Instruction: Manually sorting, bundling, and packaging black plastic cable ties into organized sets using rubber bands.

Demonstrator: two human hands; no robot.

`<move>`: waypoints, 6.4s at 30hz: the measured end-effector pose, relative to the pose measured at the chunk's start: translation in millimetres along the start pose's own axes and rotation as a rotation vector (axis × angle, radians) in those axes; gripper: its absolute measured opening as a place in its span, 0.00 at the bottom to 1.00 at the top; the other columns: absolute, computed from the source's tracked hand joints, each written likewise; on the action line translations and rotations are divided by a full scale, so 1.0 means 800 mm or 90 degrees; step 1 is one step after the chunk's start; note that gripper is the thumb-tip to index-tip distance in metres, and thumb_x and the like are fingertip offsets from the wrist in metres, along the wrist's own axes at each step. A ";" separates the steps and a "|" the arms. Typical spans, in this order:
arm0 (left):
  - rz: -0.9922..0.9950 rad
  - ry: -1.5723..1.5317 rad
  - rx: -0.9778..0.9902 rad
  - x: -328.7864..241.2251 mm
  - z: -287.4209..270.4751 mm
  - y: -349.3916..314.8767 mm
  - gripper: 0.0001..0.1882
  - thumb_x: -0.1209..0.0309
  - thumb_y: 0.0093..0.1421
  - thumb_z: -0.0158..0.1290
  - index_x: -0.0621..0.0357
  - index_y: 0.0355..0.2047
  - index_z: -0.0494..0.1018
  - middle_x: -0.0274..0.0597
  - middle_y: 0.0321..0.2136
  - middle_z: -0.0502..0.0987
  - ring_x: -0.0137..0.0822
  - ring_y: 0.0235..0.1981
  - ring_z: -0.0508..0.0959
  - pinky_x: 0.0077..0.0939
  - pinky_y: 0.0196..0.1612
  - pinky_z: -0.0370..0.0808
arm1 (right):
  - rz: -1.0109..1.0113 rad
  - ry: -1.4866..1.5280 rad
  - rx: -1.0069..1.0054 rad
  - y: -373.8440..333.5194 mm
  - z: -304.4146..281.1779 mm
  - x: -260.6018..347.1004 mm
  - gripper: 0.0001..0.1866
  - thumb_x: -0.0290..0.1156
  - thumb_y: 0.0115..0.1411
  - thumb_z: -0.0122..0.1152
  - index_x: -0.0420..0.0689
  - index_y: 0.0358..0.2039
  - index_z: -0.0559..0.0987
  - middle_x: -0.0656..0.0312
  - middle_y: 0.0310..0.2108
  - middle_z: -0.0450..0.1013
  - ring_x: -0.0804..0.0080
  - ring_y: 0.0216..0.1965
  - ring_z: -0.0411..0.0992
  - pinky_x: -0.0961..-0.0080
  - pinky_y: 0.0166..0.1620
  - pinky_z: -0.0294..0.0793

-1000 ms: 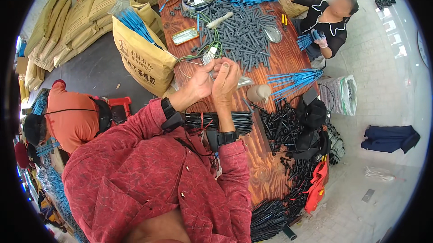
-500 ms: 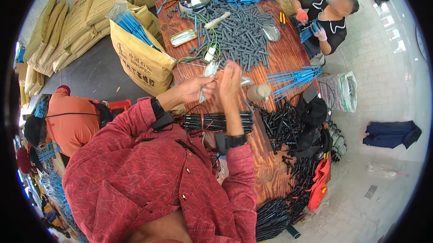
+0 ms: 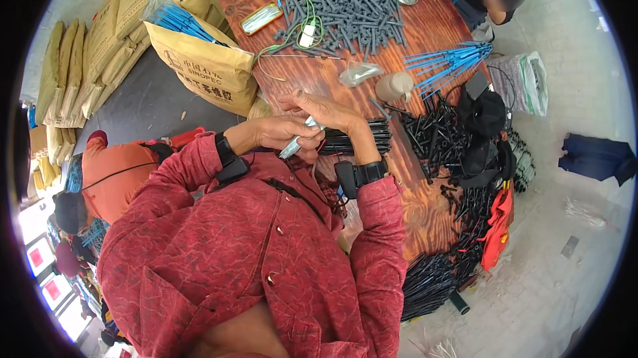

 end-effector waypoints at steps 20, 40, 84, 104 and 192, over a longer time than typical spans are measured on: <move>-0.101 -0.195 0.082 0.074 -0.017 -0.005 0.08 0.65 0.72 0.48 0.51 0.35 0.67 0.25 0.21 0.67 0.23 0.26 0.71 0.23 0.33 0.71 | 0.058 0.257 0.052 0.014 0.051 -0.038 0.47 0.69 0.69 0.22 0.39 0.66 0.65 0.50 0.62 0.68 0.56 0.65 0.65 0.58 0.68 0.60; 0.211 -0.332 0.093 0.039 -0.127 -0.034 0.11 0.57 0.73 0.45 0.47 0.37 0.68 0.21 0.21 0.60 0.20 0.22 0.62 0.17 0.26 0.61 | 0.141 0.100 -0.083 0.085 -0.001 -0.140 0.37 0.60 0.68 0.43 0.41 0.64 0.69 0.46 0.58 0.72 0.52 0.57 0.70 0.56 0.61 0.67; 0.562 -0.424 -0.370 -0.134 -0.257 -0.052 0.18 0.52 0.74 0.39 0.52 0.49 0.68 0.45 0.56 0.72 0.46 0.59 0.70 0.49 0.65 0.65 | 0.047 -0.693 -0.201 0.238 -0.079 0.015 0.11 0.29 0.59 0.52 0.34 0.36 0.76 0.38 0.38 0.77 0.41 0.40 0.77 0.49 0.41 0.76; 0.603 -0.450 -0.434 -0.211 -0.346 -0.136 0.17 0.64 0.72 0.47 0.59 0.56 0.65 0.48 0.58 0.69 0.44 0.62 0.67 0.42 0.68 0.64 | -0.030 -0.821 -0.018 0.446 -0.200 0.001 0.09 0.26 0.56 0.56 0.40 0.38 0.78 0.48 0.40 0.78 0.45 0.45 0.75 0.49 0.45 0.72; 0.047 1.134 -0.375 0.067 0.006 0.052 0.42 0.70 0.38 0.70 0.58 0.56 0.67 0.51 0.47 0.66 0.53 0.52 0.67 0.43 0.58 0.65 | 0.482 0.134 -0.708 -0.291 0.430 -0.447 0.33 0.49 0.66 0.55 0.41 0.64 0.68 0.41 0.63 0.65 0.45 0.65 0.61 0.53 0.66 0.60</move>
Point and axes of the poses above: each hand's wrist, its own y-axis towards the middle knuckle, its own z-axis out of the palm, x = y × z, the point moved 5 cm from there along y, towards the middle knuckle
